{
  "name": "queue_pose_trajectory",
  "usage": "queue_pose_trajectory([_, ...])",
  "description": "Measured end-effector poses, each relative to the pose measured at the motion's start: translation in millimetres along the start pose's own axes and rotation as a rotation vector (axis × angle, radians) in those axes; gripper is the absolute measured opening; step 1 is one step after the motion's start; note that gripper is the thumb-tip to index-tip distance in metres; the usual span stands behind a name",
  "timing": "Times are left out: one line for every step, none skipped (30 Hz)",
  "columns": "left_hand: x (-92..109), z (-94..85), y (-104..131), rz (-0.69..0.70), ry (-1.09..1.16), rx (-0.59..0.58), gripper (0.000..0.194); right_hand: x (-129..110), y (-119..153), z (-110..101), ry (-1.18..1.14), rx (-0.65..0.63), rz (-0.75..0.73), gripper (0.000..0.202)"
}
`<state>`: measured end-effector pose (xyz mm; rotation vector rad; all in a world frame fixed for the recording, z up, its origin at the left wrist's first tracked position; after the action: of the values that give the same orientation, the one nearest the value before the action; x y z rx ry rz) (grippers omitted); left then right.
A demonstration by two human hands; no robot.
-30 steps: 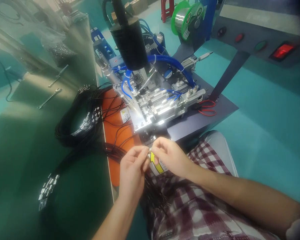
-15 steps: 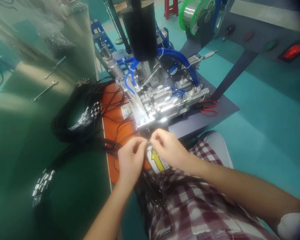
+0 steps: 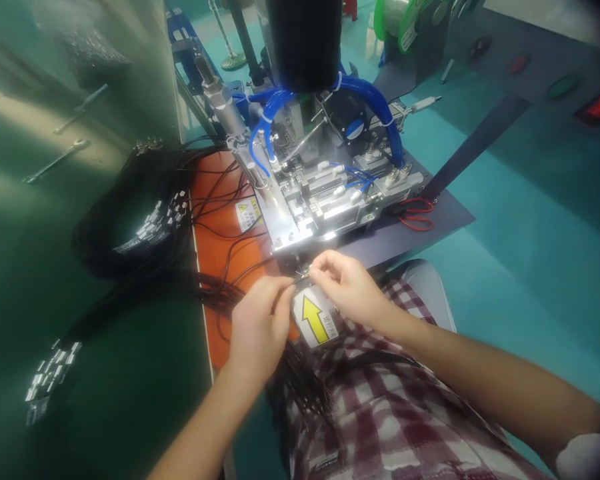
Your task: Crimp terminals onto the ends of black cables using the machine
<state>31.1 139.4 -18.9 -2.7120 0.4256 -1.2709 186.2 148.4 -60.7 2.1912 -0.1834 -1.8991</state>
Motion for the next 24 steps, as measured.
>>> queue_pose_trajectory([3, 0.8, 0, 0.071, -0.064, 0.003, 0.010, 2, -1, -1, -0.029, -0.009, 0.014, 0.008])
queue_pose_trajectory([4, 2.4, 0, 0.125, -0.109, -0.002, 0.011, 3, -2, -3, -0.052, -0.013, 0.027, 0.009])
queue_pose_trajectory([5, 4.2, -1, 0.163, -0.137, -0.009, 0.012, 4, -2, -5, -0.067, -0.012, 0.038, 0.011])
queue_pose_trajectory([4, 5.7, -1, 0.186, -0.156, -0.012, 0.012, 4, -3, -8, -0.071, -0.011, 0.049, 0.013])
queue_pose_trajectory([4, 6.8, -1, 0.202, -0.168, -0.012, 0.012, 4, -3, -11, -0.064, -0.007, 0.059, 0.015])
queue_pose_trajectory([4, 7.6, -2, 0.214, -0.174, -0.010, 0.011, 3, -3, -13, -0.052, -0.005, 0.063, 0.016])
queue_pose_trajectory([3, 8.2, -2, 0.222, -0.177, -0.007, 0.011, 2, -4, -15, -0.036, -0.008, 0.061, 0.017])
queue_pose_trajectory([3, 8.7, -1, 0.229, -0.177, -0.005, 0.011, 1, -4, -16, -0.020, -0.012, 0.055, 0.017])
queue_pose_trajectory([3, 9.0, -1, 0.234, -0.178, -0.002, 0.010, 0, -5, -15, -0.008, -0.020, 0.049, 0.018])
queue_pose_trajectory([2, 9.5, -1, 0.239, -0.179, -0.003, 0.010, 0, -5, -15, -0.002, -0.028, 0.039, 0.018])
queue_pose_trajectory([2, 10.1, -1, 0.247, -0.180, -0.006, 0.010, 0, -6, -14, -0.003, -0.036, 0.029, 0.017])
queue_pose_trajectory([2, 10.8, -1, 0.256, -0.179, -0.012, 0.010, 1, -8, -12, -0.009, -0.042, 0.020, 0.017])
queue_pose_trajectory([3, 11.6, -1, 0.270, -0.178, -0.022, 0.010, 2, -9, -11, -0.016, -0.044, 0.012, 0.017])
queue_pose_trajectory([3, 12.5, -1, 0.287, -0.178, -0.034, 0.010, 3, -11, -9, -0.022, -0.041, 0.003, 0.016])
queue_pose_trajectory([4, 13.4, -2, 0.304, -0.181, -0.045, 0.011, 4, -12, -9, -0.023, -0.032, -0.003, 0.016])
queue_pose_trajectory([4, 14.1, -2, 0.316, -0.188, -0.054, 0.012, 6, -13, -8, -0.019, -0.018, -0.005, 0.015])
queue_pose_trajectory([4, 14.6, -3, 0.321, -0.198, -0.059, 0.013, 8, -14, -9, -0.010, -0.003, -0.007, 0.015])
queue_pose_trajectory([2, 14.9, -4, 0.317, -0.206, -0.062, 0.014, 10, -15, -9, 0.002, 0.012, -0.008, 0.014])
queue_pose_trajectory([1, 15.3, -5, 0.311, -0.208, -0.065, 0.015, 12, -15, -11, 0.015, 0.030, -0.008, 0.014])
queue_pose_trajectory([-1, 15.8, -6, 0.301, -0.202, -0.070, 0.015, 14, -15, -13, 0.027, 0.051, -0.007, 0.014])
queue_pose_trajectory([-2, 16.3, -7, 0.293, -0.192, -0.076, 0.015, 16, -14, -16, 0.036, 0.073, -0.004, 0.015])
queue_pose_trajectory([-3, 17.1, -7, 0.289, -0.178, -0.085, 0.014, 18, -13, -19, 0.040, 0.091, 0.003, 0.016])
queue_pose_trajectory([-4, 17.6, -8, 0.286, -0.167, -0.093, 0.014, 21, -12, -21, 0.041, 0.102, 0.017, 0.016])
queue_pose_trajectory([-5, 18.0, -8, 0.283, -0.161, -0.099, 0.013, 25, -11, -22, 0.041, 0.102, 0.036, 0.016])
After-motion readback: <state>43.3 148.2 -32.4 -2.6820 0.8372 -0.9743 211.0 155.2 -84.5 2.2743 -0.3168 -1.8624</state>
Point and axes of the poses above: each hand's wrist, its own y-axis away from the middle knuckle, its own z-axis out of the palm, x = y × z, the point moved 7 cm from there along -y, towards the middle knuckle, and after that the axes turned 6 degrees about z, right-handed, at the moved point
